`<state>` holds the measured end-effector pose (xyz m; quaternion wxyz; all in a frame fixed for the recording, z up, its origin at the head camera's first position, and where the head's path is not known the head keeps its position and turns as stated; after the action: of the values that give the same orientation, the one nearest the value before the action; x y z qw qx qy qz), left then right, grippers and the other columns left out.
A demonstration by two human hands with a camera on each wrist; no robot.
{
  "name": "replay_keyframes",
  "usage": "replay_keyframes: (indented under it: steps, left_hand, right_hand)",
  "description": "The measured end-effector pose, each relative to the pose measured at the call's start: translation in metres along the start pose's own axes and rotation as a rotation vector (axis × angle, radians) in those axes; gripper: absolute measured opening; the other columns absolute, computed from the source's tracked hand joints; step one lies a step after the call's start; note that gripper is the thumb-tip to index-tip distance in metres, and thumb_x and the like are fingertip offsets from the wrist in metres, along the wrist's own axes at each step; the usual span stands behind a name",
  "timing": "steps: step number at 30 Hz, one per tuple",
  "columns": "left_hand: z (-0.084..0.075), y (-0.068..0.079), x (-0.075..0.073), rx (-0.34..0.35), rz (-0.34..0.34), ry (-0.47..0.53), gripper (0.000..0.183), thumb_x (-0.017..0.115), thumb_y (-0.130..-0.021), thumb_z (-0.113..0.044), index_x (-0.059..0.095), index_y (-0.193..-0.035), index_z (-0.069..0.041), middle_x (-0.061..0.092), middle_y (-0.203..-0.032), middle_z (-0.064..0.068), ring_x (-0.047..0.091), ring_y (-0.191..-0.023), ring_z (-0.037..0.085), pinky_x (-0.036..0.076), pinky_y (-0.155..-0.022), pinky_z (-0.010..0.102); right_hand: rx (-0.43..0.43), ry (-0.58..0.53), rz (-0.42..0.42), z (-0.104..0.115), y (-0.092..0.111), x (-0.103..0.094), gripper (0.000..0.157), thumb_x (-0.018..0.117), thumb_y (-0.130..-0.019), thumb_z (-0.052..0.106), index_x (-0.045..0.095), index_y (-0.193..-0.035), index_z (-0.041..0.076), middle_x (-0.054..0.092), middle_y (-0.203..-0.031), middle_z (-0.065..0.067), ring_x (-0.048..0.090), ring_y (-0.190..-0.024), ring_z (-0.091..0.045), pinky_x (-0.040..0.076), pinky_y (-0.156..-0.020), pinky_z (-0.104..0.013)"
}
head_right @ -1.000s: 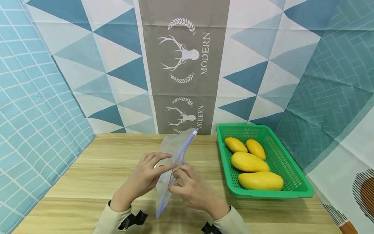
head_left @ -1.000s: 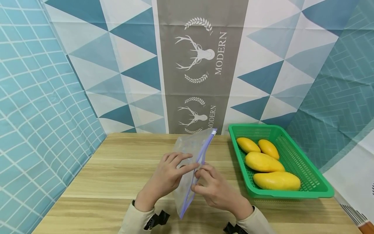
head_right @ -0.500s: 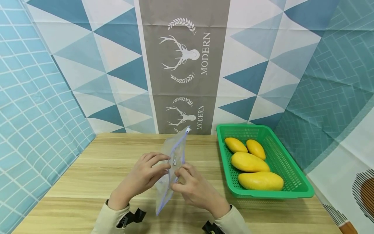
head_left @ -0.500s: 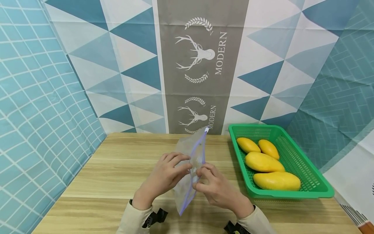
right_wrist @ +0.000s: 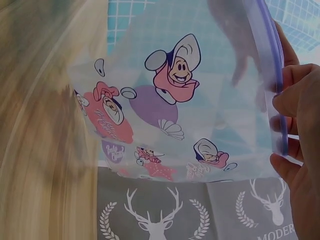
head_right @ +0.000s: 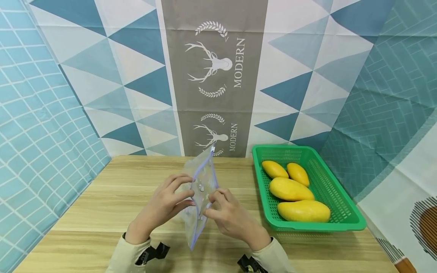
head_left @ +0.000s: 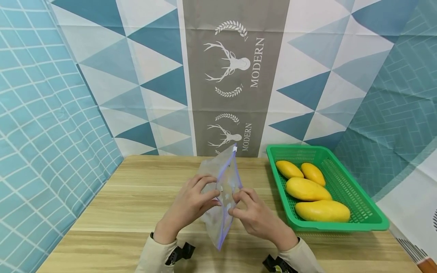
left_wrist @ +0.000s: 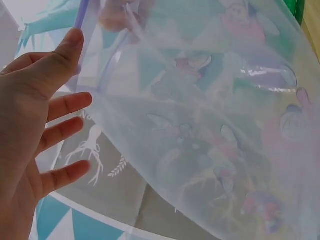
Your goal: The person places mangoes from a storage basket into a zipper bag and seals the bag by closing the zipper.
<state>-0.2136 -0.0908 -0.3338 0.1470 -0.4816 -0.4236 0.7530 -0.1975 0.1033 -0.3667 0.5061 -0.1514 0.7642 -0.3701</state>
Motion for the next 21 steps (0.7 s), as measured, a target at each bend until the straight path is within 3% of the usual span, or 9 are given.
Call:
replay_keyframes:
  steps: [7,21]
  left_hand:
    - [0.005,0.001,-0.006,-0.026,-0.041,-0.094,0.04,0.043,-0.105,-0.044,0.068,-0.093,-0.015,0.062,-0.115,0.009,0.057,-0.115,0.034,0.045,-0.085,0.056]
    - [0.017,0.005,-0.021,-0.116,-0.136,-0.05,0.034,0.046,-0.107,-0.036,0.062,-0.088,-0.013,0.066,-0.114,0.007,0.057,-0.112,0.034,0.039,-0.085,0.057]
  right_hand:
    - [0.043,0.003,-0.004,-0.007,0.003,-0.005,0.038,0.029,-0.109,0.012,0.064,-0.093,0.016,0.05,-0.101,-0.009,0.045,-0.097,-0.028,0.041,-0.087,-0.039]
    - [0.157,-0.009,0.01,-0.022,0.009,-0.011,0.04,0.03,-0.11,0.016,0.067,-0.095,0.015,0.048,-0.097,-0.008,0.043,-0.095,-0.025,0.043,-0.079,-0.034]
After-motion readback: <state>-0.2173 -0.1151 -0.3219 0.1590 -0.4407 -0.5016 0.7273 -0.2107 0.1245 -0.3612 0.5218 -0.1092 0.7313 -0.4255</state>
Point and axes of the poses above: each hand's wrist, its own y-axis away from the middle knuckle, its own x-axis out of the palm, z = x × y, the point moved 4 cm from there along -y, towards the middle knuckle
